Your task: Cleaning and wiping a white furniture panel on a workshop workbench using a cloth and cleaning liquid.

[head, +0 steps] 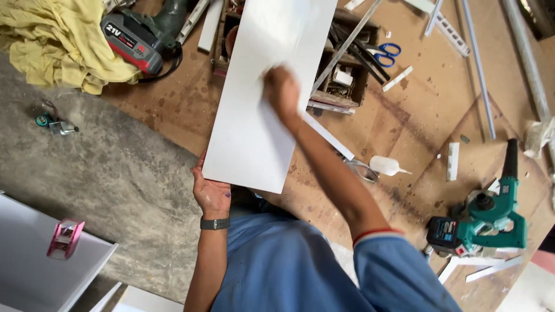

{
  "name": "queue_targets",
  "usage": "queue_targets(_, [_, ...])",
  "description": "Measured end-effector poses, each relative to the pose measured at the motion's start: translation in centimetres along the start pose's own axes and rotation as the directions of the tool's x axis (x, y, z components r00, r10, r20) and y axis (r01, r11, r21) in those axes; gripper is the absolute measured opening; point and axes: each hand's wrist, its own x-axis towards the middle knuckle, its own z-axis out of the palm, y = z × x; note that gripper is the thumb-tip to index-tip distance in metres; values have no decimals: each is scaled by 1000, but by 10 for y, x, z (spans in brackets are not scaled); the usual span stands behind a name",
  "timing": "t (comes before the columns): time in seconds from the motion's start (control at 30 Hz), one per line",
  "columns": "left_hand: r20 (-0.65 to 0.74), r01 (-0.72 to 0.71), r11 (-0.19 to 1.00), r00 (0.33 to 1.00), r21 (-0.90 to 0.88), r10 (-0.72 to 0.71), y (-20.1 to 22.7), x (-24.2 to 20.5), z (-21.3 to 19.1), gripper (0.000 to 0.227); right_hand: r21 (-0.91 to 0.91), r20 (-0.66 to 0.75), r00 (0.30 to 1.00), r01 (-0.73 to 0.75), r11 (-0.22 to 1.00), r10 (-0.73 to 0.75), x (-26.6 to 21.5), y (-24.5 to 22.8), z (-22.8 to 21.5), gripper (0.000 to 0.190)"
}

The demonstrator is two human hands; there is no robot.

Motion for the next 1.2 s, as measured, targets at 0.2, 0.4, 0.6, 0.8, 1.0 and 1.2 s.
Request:
queue_targets(0.2, [-26, 27, 999, 999, -40, -28, 7, 0, 1, 66, 362, 252, 864, 333, 871, -435, -127, -106, -14, 35])
queue_targets(0.4, [0, 13, 999, 1000, -48, -13, 4, -1, -8, 65, 101, 182, 965, 171, 980, -187, -9, -68, 26, 9])
queue_targets(0.6, [1, 28, 989, 1000, -142, -28, 9, -1, -13, 75, 399, 341, 810, 335, 854, -477, -133, -132, -2, 41])
queue_targets(0.8, [113, 84, 976, 992, -201, -62, 17, -5, -1, 85, 307, 287, 903, 230, 924, -320, -87, -100, 25, 43])
queue_targets(1.0, [58, 66, 995, 996, -76, -62, 22, -7, 11, 85, 344, 214, 852, 392, 853, -478, -90, -92, 0, 36])
queue_targets(1.2, [36, 54, 994, 998, 92, -57, 21, -6, 16, 70, -43, 15, 967, 256, 966, -256, 32, -67, -9, 10])
